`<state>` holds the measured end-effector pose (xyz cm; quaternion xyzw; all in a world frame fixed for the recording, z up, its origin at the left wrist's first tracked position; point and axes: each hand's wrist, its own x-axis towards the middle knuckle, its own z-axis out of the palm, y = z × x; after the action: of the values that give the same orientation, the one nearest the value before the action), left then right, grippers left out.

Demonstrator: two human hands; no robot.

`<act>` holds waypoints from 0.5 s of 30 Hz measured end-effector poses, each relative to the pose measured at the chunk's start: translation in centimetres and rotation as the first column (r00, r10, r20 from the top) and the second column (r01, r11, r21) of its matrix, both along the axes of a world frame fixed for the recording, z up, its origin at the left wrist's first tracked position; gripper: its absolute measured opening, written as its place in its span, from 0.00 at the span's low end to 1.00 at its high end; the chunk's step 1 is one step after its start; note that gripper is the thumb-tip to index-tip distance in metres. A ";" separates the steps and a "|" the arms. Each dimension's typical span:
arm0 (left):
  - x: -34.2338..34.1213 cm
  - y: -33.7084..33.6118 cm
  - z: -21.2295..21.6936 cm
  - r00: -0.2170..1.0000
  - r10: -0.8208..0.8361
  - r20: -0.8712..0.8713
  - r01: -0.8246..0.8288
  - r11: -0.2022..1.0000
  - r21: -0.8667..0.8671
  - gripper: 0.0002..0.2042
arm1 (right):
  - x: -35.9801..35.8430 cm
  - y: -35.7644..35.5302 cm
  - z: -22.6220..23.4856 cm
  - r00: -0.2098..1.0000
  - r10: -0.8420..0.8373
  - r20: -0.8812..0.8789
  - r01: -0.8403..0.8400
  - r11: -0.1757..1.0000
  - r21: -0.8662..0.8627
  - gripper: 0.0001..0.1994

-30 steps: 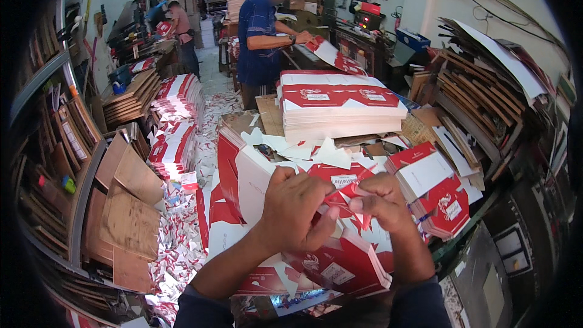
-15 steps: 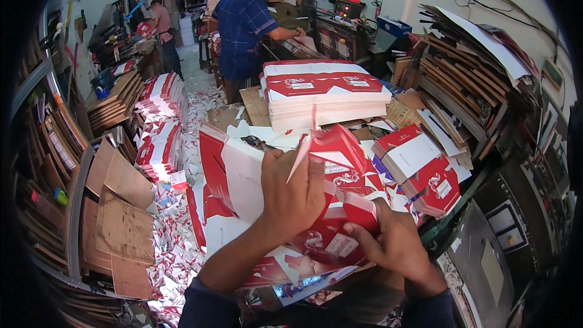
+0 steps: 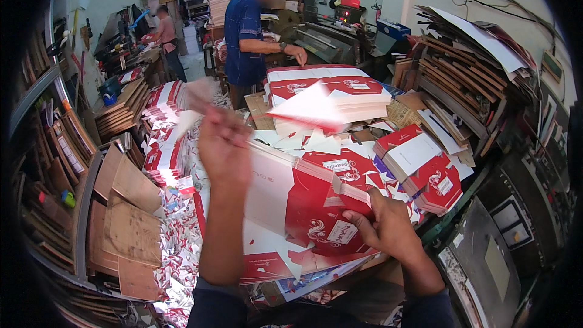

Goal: The person folds and assembles red and white printed cardboard boxes by hand. They repeatedly pick up flat sheets, fold along pre-scored lines, and tuck flaps to form the box structure. A coworker in the background also handles similar materials.

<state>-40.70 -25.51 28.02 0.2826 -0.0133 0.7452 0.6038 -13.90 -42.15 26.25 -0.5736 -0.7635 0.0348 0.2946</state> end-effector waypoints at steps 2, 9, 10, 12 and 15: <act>-6.2 3.3 -0.5 0.979 0.197 0.046 -0.201 0.972 0.119 0.02 | 0.2 0.0 -0.2 1.000 0.001 -0.016 -0.001 1.000 0.008 0.21; -31.2 5.6 -8.2 -0.632 0.129 -0.764 -0.757 0.109 0.645 0.24 | -0.9 0.4 0.2 0.993 0.040 -0.115 -0.040 0.999 -0.006 0.20; -27.8 4.7 -8.1 -0.516 0.148 -0.844 -0.801 0.267 0.536 0.24 | -0.4 0.7 -0.6 0.995 0.030 -0.092 -0.024 0.997 0.074 0.20; -23.3 2.9 -8.7 -0.204 0.437 -0.876 -0.788 0.458 0.412 0.25 | 0.0 0.5 -1.0 0.992 0.020 -0.128 -0.016 0.999 0.035 0.20; -17.5 2.6 -9.2 -0.234 0.440 -0.867 -0.660 0.583 0.474 0.31 | 0.1 0.0 -0.4 0.988 0.004 -0.153 -0.004 1.000 -0.002 0.19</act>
<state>-58.15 -22.92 18.78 0.6081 0.5715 0.5468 0.0683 -13.81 -42.12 25.90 -0.5681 -0.7397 0.0803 0.3517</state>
